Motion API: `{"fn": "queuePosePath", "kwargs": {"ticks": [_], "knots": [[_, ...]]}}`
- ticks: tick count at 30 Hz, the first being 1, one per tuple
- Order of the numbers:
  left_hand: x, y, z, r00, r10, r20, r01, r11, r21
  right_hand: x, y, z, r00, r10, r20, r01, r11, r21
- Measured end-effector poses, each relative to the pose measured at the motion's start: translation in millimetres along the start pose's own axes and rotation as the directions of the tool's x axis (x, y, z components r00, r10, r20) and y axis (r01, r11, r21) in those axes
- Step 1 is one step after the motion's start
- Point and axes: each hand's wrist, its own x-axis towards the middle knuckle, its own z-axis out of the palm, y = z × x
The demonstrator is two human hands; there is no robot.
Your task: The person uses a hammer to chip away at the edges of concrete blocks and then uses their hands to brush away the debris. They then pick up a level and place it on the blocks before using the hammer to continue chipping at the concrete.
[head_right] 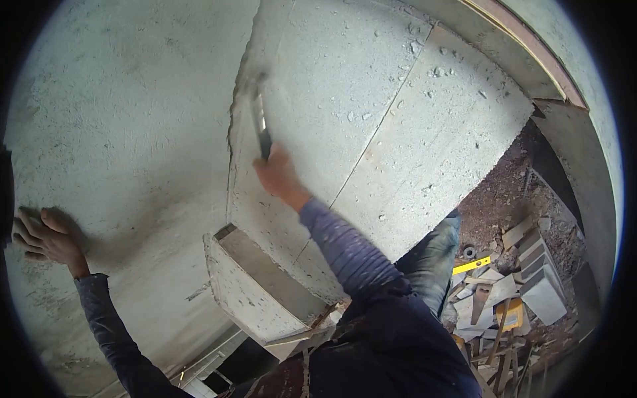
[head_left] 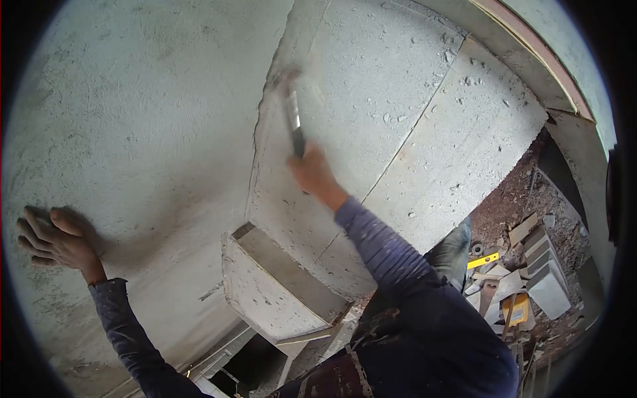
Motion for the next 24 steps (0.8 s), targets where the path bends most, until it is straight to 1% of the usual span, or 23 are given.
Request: {"fn": "queuePosePath", "kwargs": {"ticks": [1,3,5,6,7,8,9,10,11,12,13,14,15,16,17,18,19,21,22,23,24], "knots": [[-2.7,-1.3,-1.8,1.0,-0.014,0.011,0.014,1.0,0.016,-12.7,-7.8,-12.1,1.0,-0.004,-0.001,0.004,1.0,0.001],[-1.0,-0.4,1.8,0.999,-0.037,0.008,0.037,0.999,0.037,-25.3,-28.1,-57.8,0.969,0.066,0.24,-0.113,0.976,0.188],[0.4,-0.1,0.6,1.0,-0.013,-0.019,0.013,1.0,-0.022,-37.5,-62.7,-100.7,0.974,0.058,0.217,-0.131,0.932,0.338],[0.6,1.4,5.0,0.999,-0.027,-0.033,0.026,0.999,-0.018,-36.8,-83.9,-115.7,0.997,-0.076,0.017,0.065,0.925,0.374],[-0.7,-0.3,5.7,0.999,-0.024,-0.029,0.024,1.0,-0.009,-41.2,-99.6,-123.8,0.966,-0.188,-0.175,0.242,0.894,0.377],[-1.8,-3.9,4.3,1.0,-0.01,-0.013,0.01,1.0,-0.005,-40.8,-112.3,-125.7,0.97,-0.174,-0.167,0.226,0.896,0.381],[-0.7,-3.3,4.6,1.0,-0.009,-0.01,0.009,1.0,-0.005,-29.0,-126.8,-126.6,0.88,-0.289,-0.377,0.466,0.679,0.567],[0.6,0.0,3.6,1.0,-0.007,-0.012,0.007,1.0,-0.019,-16.1,-137.0,-124.2,0.74,-0.324,-0.59,0.673,0.373,0.639],[0.6,1.3,1.0,1.0,-0.007,-0.012,0.007,1.0,-0.028,-4.6,-136.1,-109.3,0.705,-0.168,-0.689,0.697,0.34,0.631],[-1.1,0.5,0.2,1.0,-0.016,-0.014,0.015,1.0,-0.02,3.4,-104.8,-66.5,0.752,-0.096,-0.652,0.592,0.534,0.603],[-3.0,-0.8,-0.1,1.0,-0.024,-0.012,0.024,1.0,-0.015,10.7,-56.8,-24.4,0.78,-0.014,-0.625,0.455,0.698,0.552],[-1.3,-1.1,2.2,0.999,-0.032,-0.02,0.032,0.999,-0.017,-7.9,-13.3,-4.8,0.834,-0.332,-0.441,0.386,0.922,0.036],[-0.9,-0.3,1.2,0.999,-0.049,-0.006,0.049,0.999,-0.007,-22.2,-23.0,-19.8,1.0,-0.003,-0.019,0.006,0.987,0.161],[0.2,0.4,-1.7,0.998,-0.056,-0.005,0.056,0.998,-0.021,-35.4,-35.8,-40.6,0.849,0.322,0.418,-0.397,0.912,0.105],[5.2,2.1,0.6,0.999,-0.034,-0.021,0.033,0.999,-0.041,-39.0,-36.9,-57.4,0.857,0.326,0.399,-0.396,0.912,0.105],[2.5,3.6,-0.9,1.0,-0.018,-0.023,0.017,0.999,-0.043,-41.1,-35.1,-73.3,0.926,0.154,0.346,-0.212,0.967,0.138],[0.4,2.6,-0.9,0.999,-0.035,-0.008,0.034,0.998,-0.05,-50.1,-41.9,-82.6,0.954,-0.016,0.3,-0.039,0.984,0.176],[1.0,1.7,3.9,0.999,-0.031,-0.025,0.03,0.999,-0.042,-51.7,-76.9,-109.7,0.99,-0.115,0.087,0.088,0.96,0.265],[-0.8,-1.2,2.4,1.0,-0.011,-0.024,0.01,0.999,-0.042,-51.7,-98.2,-113.9,0.975,-0.195,-0.109,0.223,0.888,0.402],[-2.2,-3.5,4.4,1.0,-0.008,-0.016,0.008,0.999,-0.04,-41.7,-113.0,-112.9,0.917,-0.242,-0.316,0.378,0.781,0.497],[-3.4,-5.5,7.3,1.0,-0.01,-0.023,0.009,0.999,-0.031,-27.1,-115.8,-103.8,0.919,-0.243,-0.31,0.374,0.783,0.497]]}}
